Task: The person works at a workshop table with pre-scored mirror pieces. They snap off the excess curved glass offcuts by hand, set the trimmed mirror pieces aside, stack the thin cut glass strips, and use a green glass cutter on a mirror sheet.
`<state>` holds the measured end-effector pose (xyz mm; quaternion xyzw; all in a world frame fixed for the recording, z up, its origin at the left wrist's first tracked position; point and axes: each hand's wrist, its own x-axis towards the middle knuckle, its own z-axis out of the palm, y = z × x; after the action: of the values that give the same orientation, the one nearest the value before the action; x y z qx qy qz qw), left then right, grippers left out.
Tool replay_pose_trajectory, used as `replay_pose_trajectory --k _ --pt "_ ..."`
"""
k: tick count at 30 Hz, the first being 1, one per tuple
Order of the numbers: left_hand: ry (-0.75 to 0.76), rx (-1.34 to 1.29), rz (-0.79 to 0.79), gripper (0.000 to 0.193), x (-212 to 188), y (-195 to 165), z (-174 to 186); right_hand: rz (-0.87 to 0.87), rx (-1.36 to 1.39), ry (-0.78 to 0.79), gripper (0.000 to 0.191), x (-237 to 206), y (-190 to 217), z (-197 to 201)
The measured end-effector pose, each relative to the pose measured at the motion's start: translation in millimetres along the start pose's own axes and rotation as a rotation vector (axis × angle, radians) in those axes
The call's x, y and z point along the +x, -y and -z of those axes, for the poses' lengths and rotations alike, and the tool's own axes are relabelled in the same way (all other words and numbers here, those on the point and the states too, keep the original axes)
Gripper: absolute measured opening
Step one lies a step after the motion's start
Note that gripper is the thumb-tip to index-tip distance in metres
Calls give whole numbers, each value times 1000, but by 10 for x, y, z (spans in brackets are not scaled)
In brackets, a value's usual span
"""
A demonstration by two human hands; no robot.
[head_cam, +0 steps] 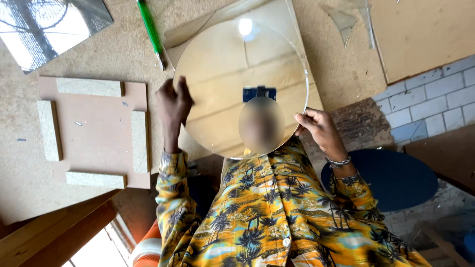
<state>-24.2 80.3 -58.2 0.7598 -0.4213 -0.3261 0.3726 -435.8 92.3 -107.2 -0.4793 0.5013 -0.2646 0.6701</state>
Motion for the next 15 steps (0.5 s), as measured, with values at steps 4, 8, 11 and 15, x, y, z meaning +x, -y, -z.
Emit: replay_pose_trajectory --k 4,8,11,15 --pt "46 555 -252 42 290 -250 -103 -185 -143 -94 28 -362 -100 -37" --pt "7 903 -560 44 441 -391 -504 -169 -7 -190 29 -620 -298 -244" --pt "70 903 -652 81 254 -474 -888 -194 63 -274 36 -661 -464 -428" --pt "279 776 -753 84 -294 -445 -1357 -116 235 -247 28 -635 -553 -561"
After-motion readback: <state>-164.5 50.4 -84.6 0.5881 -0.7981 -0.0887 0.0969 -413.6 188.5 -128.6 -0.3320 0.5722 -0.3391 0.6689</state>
